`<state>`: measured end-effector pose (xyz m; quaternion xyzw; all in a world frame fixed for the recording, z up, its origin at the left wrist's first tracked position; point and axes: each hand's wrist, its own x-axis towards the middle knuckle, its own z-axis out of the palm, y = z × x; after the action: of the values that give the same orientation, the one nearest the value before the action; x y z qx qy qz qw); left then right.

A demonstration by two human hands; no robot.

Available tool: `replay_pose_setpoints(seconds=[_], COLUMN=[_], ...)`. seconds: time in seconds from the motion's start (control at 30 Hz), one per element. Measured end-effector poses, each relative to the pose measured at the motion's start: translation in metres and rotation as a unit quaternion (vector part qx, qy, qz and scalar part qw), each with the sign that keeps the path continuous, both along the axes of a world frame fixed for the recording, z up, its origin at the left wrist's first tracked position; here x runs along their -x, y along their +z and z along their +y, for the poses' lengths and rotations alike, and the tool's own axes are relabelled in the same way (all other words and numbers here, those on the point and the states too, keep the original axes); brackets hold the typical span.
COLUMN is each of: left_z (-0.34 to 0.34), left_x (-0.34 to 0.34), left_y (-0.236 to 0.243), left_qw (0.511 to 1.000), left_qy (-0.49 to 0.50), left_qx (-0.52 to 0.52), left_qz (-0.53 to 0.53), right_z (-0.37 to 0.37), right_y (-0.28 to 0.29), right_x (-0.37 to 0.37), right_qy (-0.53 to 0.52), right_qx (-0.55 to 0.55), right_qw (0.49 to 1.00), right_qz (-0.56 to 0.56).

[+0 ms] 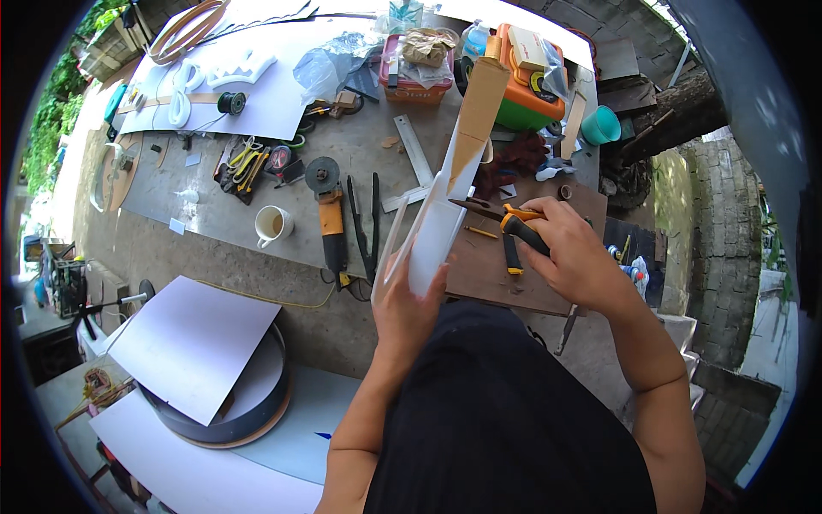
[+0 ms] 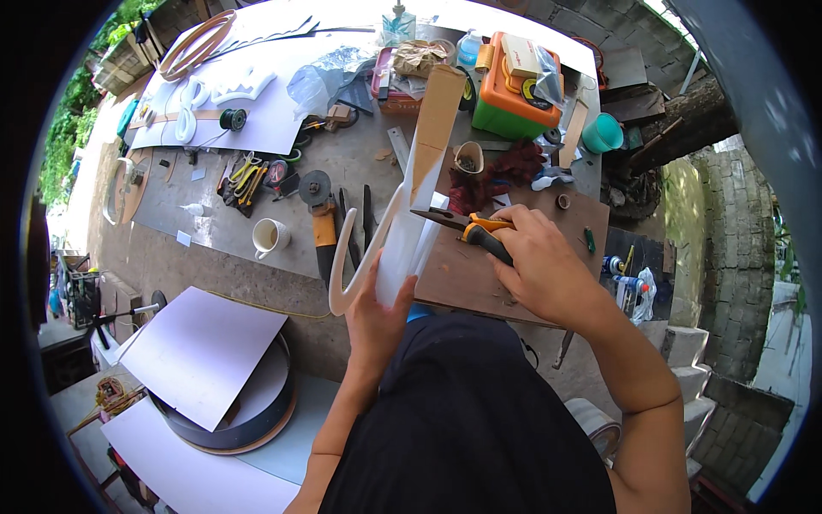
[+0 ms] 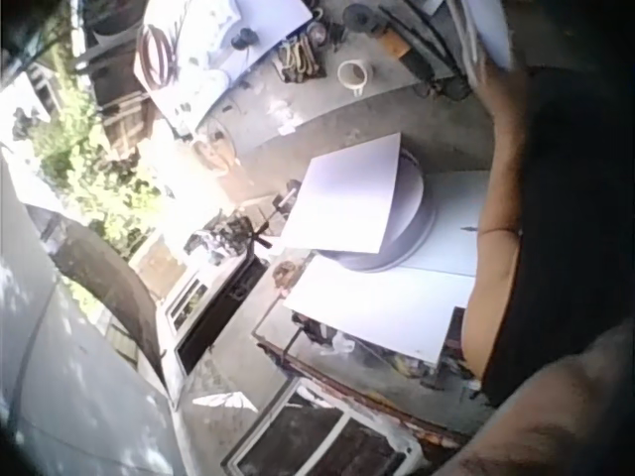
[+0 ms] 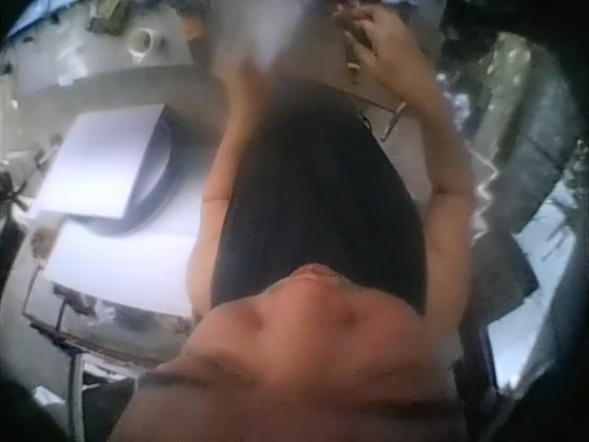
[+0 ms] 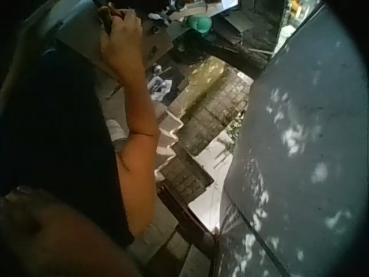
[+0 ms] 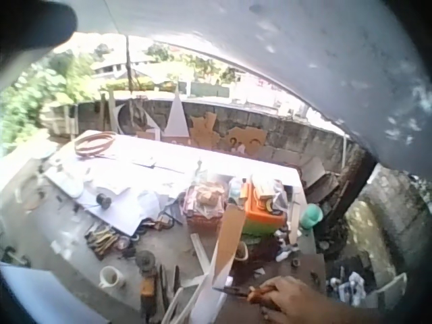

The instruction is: Fabricating a 3D channel letter by attaching a side wall strip to a letter face using glue.

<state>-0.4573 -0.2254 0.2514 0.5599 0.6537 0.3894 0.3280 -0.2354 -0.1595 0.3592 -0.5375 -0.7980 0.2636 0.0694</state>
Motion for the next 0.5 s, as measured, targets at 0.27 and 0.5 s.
replay_pose_setpoints(seconds=[0.27, 0.5], left_z=[-0.004, -0.005], left_x=[0.005, 0.007], left_y=[0.001, -0.002], left_qw=[0.996, 0.998], left_qy=[0.005, -0.002], left_qx=[-0.072, -0.051], left_qz=[0.052, 0.039], right_z=[0.005, 0.008], right_y=[0.002, 0.011], right_x=[0.014, 0.015], right_qy=[0.026, 0.053], right_qx=[0.013, 0.003], right_qw=[0.999, 0.997], right_qz=[-0.030, -0.062])
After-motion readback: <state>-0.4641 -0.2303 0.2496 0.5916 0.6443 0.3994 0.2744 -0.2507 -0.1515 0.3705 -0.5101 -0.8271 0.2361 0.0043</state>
